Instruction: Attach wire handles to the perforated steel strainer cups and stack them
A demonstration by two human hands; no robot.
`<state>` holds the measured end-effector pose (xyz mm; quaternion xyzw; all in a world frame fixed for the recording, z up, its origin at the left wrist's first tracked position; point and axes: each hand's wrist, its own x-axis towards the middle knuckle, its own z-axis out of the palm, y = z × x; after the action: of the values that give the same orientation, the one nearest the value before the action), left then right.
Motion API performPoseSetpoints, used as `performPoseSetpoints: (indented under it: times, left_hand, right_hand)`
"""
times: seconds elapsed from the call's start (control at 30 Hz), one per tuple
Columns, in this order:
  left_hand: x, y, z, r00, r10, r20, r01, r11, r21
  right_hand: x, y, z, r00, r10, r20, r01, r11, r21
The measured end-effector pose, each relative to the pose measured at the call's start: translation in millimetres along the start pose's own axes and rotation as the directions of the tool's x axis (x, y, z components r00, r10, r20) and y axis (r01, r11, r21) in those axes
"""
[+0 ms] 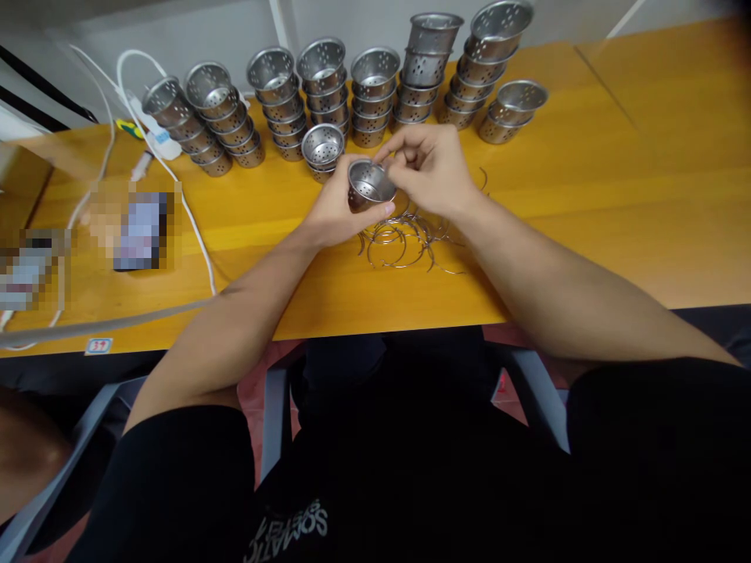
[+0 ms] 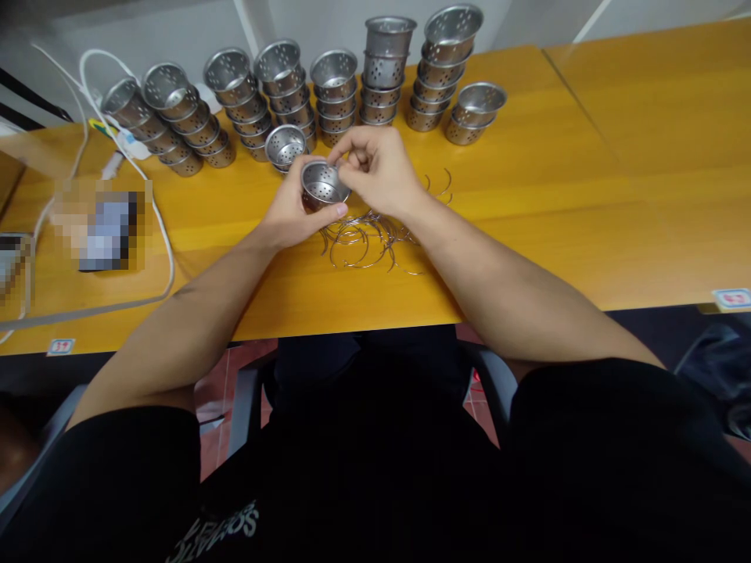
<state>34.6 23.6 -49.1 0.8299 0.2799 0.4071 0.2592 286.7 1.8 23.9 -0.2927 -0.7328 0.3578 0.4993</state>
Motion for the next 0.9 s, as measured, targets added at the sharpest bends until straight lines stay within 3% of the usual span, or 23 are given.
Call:
performPoseSetpoints:
  times: [0.1,0.27,0.5,0.63,0.9]
  left_hand:
    - [-0.5,1.6,-3.5,0.999,-0.037,0.000,0.037,0.998,-0.045]
    - [-2.4,-3.6,-2.1,0.999,-0.038,0.015,0.040,0.993,-0.112]
    - [-0.8,-17.2,7.5,1.000,-0.008,0.022,0.010,0.994,-0.107]
    - [0.9,-19.0,7.7,0.999,-0.031,0.018,0.032,0.998,-0.050]
    - [1.6,-18.8,7.2,1.000,-0.012,0.002,0.012,1.000,-0.008]
  right_hand:
    - [-3.3,-15.3,-8.2,0.993,0.032,0.110,-0.044,0.994,0.105]
    - [-8.0,-27.6,-19.5,0.973,0.046,0.228,-0.076,0.989,0.127]
    - [-5.3,-20.3,-11.0,0.980,0.105,0.170,-0.122,0.988,0.098]
    - [-3.9,-20.4,-8.6,0.985,0.058,0.165,-0.074,0.993,0.096]
    - [-6.9,-27.4,-5.3,0.985,0.126,0.114,-0.128,0.992,0.008]
